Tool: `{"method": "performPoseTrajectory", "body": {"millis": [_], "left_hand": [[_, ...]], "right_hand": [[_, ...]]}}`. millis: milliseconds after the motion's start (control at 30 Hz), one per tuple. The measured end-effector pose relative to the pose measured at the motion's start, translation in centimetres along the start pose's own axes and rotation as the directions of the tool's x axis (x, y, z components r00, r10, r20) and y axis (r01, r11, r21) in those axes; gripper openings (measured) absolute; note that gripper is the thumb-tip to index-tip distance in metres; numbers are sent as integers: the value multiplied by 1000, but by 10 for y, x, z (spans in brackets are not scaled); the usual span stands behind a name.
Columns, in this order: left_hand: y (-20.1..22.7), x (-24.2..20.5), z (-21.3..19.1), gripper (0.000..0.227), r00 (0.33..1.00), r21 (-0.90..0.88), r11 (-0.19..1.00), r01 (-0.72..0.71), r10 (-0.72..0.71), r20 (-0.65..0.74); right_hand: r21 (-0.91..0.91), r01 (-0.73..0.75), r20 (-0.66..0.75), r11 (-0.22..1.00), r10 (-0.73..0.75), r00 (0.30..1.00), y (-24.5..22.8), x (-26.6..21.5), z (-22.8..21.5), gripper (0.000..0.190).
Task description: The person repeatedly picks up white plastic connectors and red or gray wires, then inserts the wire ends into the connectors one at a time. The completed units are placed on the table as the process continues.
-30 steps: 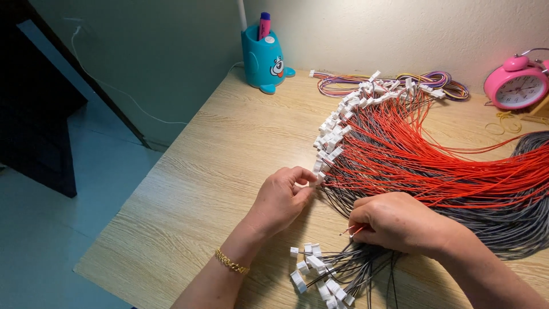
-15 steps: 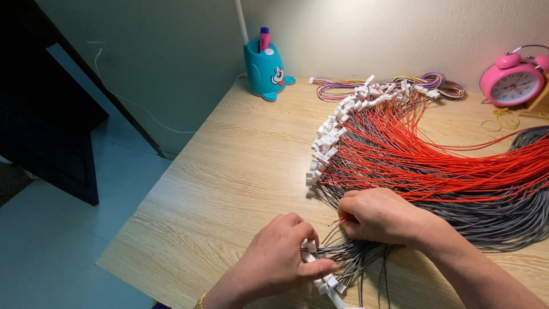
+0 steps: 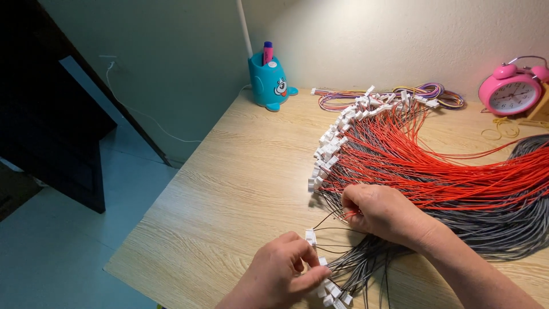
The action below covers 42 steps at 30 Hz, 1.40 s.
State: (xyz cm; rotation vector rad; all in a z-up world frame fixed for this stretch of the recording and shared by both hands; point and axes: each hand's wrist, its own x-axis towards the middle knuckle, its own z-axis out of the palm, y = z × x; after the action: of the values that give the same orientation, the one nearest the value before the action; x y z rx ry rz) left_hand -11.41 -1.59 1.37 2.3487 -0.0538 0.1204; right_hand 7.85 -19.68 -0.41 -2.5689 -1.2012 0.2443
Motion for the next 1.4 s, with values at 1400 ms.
{"method": "performPoseTrajectory", "body": {"millis": [1400], "left_hand": [[-31, 91, -8, 15, 958, -652, 713, 257, -276, 75]], "right_hand": [[390, -142, -20, 910, 162, 987, 2, 1, -23, 17]]}}
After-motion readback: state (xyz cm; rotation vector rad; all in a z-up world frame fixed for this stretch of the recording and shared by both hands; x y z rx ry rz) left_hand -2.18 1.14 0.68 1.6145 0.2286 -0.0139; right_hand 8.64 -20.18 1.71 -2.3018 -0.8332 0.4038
